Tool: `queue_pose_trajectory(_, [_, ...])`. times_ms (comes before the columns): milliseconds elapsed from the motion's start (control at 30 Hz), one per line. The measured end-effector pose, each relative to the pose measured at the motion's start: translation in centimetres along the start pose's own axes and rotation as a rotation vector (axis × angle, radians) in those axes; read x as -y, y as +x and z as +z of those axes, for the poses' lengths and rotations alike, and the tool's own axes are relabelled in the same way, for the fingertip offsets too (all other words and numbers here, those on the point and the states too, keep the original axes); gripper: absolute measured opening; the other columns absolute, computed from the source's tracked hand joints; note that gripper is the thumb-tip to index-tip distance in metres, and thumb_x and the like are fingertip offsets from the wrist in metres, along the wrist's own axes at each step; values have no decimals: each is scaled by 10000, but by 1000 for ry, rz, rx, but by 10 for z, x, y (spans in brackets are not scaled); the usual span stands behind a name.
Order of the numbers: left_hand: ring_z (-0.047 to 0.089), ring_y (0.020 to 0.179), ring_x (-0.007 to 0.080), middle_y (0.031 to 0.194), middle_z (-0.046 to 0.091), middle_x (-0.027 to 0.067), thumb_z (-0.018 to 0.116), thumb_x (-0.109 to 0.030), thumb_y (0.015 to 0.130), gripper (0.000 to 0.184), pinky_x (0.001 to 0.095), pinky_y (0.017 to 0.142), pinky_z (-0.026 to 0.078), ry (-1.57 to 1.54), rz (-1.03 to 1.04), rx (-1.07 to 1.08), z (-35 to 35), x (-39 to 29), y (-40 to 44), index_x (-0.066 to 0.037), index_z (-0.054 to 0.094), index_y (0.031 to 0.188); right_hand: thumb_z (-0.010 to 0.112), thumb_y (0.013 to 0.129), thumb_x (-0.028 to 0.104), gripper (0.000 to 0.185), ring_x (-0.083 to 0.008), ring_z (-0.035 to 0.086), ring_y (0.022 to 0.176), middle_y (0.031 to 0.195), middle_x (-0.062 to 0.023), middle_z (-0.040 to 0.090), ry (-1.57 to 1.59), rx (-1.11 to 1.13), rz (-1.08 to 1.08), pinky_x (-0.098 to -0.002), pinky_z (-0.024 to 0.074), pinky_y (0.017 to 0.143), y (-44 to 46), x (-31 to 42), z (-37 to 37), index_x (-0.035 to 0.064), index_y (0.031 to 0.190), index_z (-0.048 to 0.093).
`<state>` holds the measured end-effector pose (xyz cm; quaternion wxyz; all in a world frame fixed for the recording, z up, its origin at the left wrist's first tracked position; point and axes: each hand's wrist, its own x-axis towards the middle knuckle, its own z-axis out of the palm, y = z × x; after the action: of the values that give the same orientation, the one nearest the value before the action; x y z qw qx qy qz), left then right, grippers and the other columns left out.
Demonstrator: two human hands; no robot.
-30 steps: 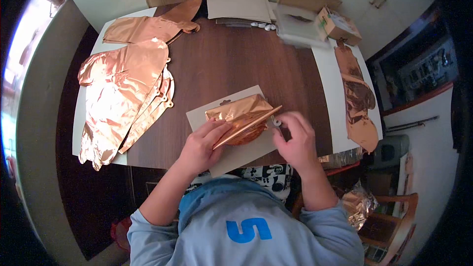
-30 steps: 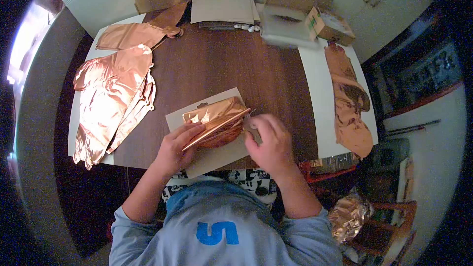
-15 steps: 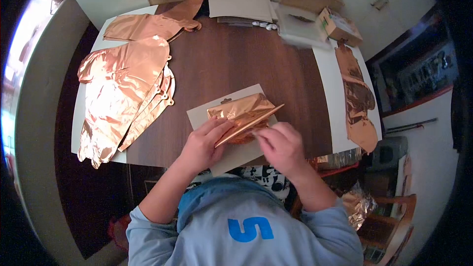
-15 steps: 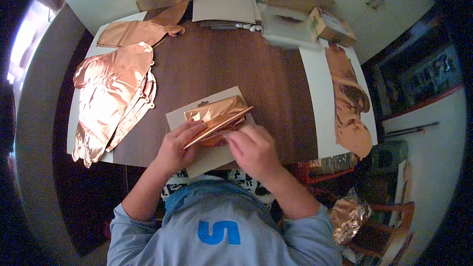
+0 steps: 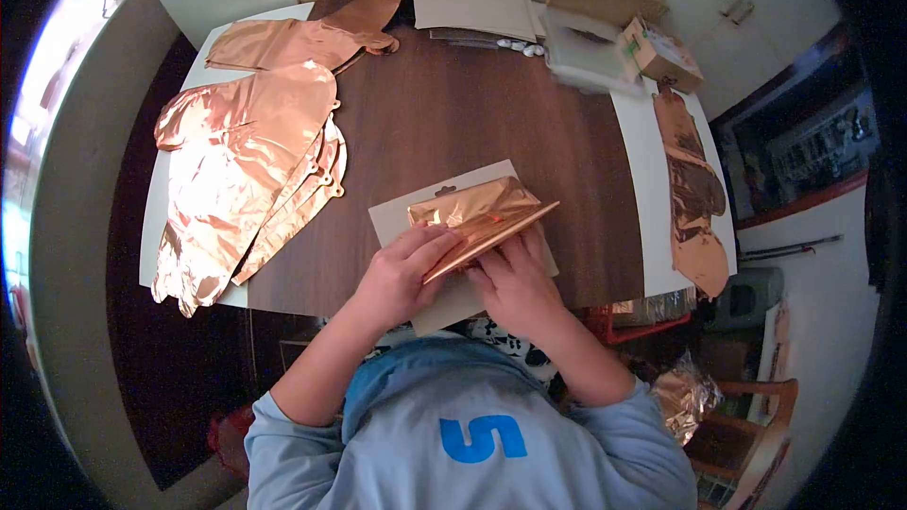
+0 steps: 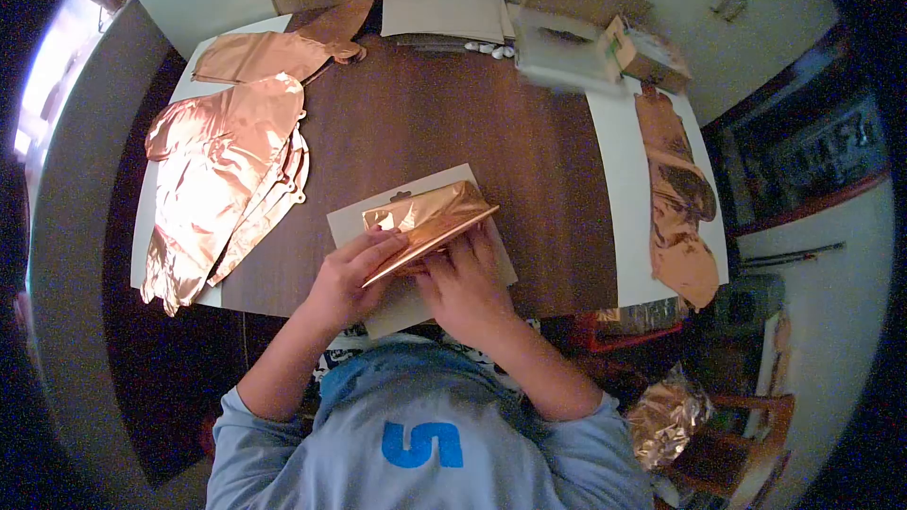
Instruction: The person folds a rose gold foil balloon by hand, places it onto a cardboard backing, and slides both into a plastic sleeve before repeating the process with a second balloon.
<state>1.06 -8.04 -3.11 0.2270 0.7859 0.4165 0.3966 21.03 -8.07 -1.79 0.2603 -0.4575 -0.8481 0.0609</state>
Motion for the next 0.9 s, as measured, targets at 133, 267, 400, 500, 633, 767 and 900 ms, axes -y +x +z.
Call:
queue_pose_trajectory(133, [639, 1098, 326, 1133, 660, 167, 712, -68, 760, 434, 461, 1013, 495, 72, 47, 1, 0, -1, 2, -36, 644, 1187, 624, 809, 74, 275, -374, 580, 1081, 1115, -157, 649, 23, -117, 38, -532, 387, 1017, -26, -19, -38, 34, 1076, 679])
queue_pose_trajectory(267, [625, 1129, 344, 1145, 650, 170, 695, -79, 800, 394, 483, 1035, 471, 176, 103, 42, 5, -3, 1, -30, 645, 1187, 596, 801, 19, 243, -307, 634, 970, 1025, -134, 686, 91, -242, 173, -446, 439, 948, -34, -28, -82, 23, 1021, 699])
queue_pose_trajectory(400, [586, 1165, 381, 1154, 619, 184, 723, -252, 833, 432, 521, 1057, 436, 298, 209, 117, 14, 1, -3, -17, 641, 1187, 603, 854, 48, 221, -324, 623, 1027, 1120, -151, 674, 129, -192, 2, -431, 441, 943, 5, -22, -99, 14, 1051, 695])
queue_pose_trajectory(500, [542, 1173, 403, 1176, 577, 210, 766, -454, 750, 640, 521, 1060, 409, 255, 188, 194, -3, -20, 5, 14, 619, 1161, 586, 912, 163, 366, -384, 504, 1241, 1335, -202, 550, 108, 32, -72, -503, 365, 1056, 30, -36, -68, -4, 1238, 594])
queue_pose_trajectory(633, [512, 1191, 432, 1193, 555, 231, 742, -573, 730, 768, 531, 1068, 389, 192, 171, 192, -9, -20, 3, 26, 594, 1187, 540, 956, 282, 517, -413, 352, 1380, 1476, -231, 403, -36, 222, -101, -572, 257, 1133, 39, -50, -16, -7, 1377, 464])
queue_pose_trajectory(767, [436, 1276, 463, 1296, 506, 245, 683, -613, 778, 837, 544, 1097, 345, 300, 56, 142, -5, -17, 6, 23, 529, 1300, 502, 977, 357, 591, -424, 303, 1412, 1520, -243, 341, -50, 288, -74, -583, 230, 1147, 35, -50, -2, 0, 1438, 399])
queue_pose_trajectory(900, [301, 1395, 486, 1463, 382, 289, 577, -679, 829, 947, 552, 1156, 230, 540, -46, 162, 1, -20, 11, 45, 413, 1417, 496, 977, 389, 650, -429, 260, 1435, 1547, -251, 289, -40, 342, -35, -583, 200, 1158, 30, -41, 0, -4, 1473, 349])
